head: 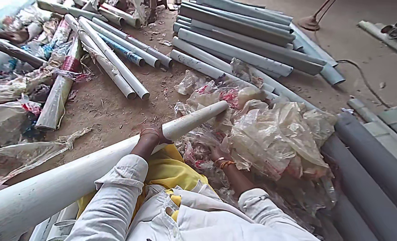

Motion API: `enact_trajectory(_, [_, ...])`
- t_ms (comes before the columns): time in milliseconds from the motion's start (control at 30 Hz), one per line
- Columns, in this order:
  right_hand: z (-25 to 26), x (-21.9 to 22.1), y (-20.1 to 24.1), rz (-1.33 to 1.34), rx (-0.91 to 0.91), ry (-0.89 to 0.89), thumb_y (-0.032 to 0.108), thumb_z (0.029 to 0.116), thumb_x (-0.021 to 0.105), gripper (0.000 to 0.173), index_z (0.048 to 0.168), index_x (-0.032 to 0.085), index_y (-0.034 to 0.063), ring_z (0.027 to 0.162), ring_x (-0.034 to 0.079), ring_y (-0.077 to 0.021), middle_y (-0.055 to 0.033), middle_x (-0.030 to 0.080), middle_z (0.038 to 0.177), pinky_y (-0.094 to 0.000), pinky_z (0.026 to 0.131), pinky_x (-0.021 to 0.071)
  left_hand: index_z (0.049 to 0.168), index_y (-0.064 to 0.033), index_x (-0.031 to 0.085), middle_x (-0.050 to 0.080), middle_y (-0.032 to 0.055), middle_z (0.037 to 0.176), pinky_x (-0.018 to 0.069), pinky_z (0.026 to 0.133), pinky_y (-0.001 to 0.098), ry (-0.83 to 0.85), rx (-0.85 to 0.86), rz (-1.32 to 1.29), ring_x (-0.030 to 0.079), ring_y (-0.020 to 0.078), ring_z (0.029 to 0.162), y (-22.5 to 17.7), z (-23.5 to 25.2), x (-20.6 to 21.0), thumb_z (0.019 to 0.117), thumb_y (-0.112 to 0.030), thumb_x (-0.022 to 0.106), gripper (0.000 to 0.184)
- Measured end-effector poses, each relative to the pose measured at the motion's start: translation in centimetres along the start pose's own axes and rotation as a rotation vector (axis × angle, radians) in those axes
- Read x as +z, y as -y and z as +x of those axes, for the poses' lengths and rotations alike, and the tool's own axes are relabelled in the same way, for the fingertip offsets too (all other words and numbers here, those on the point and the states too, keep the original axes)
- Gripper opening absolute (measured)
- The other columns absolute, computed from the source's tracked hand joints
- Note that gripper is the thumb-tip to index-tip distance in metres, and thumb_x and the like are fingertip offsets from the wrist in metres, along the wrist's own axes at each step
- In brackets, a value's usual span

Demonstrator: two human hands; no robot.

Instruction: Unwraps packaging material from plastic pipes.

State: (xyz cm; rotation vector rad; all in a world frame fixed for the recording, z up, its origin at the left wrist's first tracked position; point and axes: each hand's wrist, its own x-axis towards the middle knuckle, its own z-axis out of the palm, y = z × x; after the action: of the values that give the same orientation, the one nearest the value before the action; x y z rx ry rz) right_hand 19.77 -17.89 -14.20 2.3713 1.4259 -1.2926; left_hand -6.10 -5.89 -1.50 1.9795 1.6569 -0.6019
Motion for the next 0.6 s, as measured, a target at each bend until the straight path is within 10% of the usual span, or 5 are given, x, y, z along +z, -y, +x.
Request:
enact_trajectory(100, [-0.6, 0.9, 0.8, 0.403, -0.079, -0.080, 0.034, 0.1089, 0.052, 0.042, 0.144, 0.052, 0.0107, 0.066, 0.064, -0.0169, -0.0136, 0.067, 0.103, -0.0333, 0.061, 0.0550, 0.154, -0.0061, 0.039, 0.051, 0.0274, 0.145, 0.0389, 0.106, 0.0669, -0.032, -0.012, 0.058, 0.049, 0.0454, 0.134, -0.6, -0.6, 0.8, 0.0773, -0.065, 0.078, 0.105])
enact_trajectory(267, [-1.8, 0.0, 5.5, 0.847, -0.096, -0.200, 0.009, 0.0999, 0.066, 0.021, 0.117, 0.062, -0.0034, 0.060, 0.053, -0.0089, -0.0079, 0.061, 0.085, -0.0234, 0.055, 0.0464, 0.158, -0.0067, 0.032, 0.049, 0.0271, 0.147, 0.0350, 0.110, 0.0633, -0.117, 0.013, 0.160, 0.042, 0.0483, 0.138, -2.1, -1.8, 2.7, 0.0817, -0.057, 0.078, 0.102])
enact_trajectory(400, [-3.4, -1.9, 9.5, 0.959, -0.090, -0.130, 0.006, 0.1035, 0.057, 0.050, 0.149, 0.037, 0.0024, 0.074, 0.057, -0.0143, -0.0141, 0.060, 0.105, -0.0295, 0.066, 0.0492, 0.160, -0.0042, 0.025, 0.041, 0.0300, 0.152, 0.0299, 0.111, 0.0660, -0.166, 0.070, 0.197, 0.039, 0.0492, 0.140, -2.8, -2.6, 4.8, 0.0862, -0.043, 0.079, 0.099])
enact_trajectory(600, [-5.1, -1.2, 10.1, 0.822, -0.199, -0.172, 0.011, 0.1113, 0.041, 0.052, 0.160, 0.026, 0.0033, 0.068, 0.054, -0.0137, -0.0139, 0.058, 0.098, -0.0282, 0.064, 0.0478, 0.161, -0.0023, 0.019, 0.035, 0.0315, 0.156, 0.0227, 0.114, 0.0679, -0.145, 0.065, 0.219, 0.033, 0.0501, 0.144, -3.3, -3.4, 5.1, 0.0895, -0.052, 0.073, 0.103])
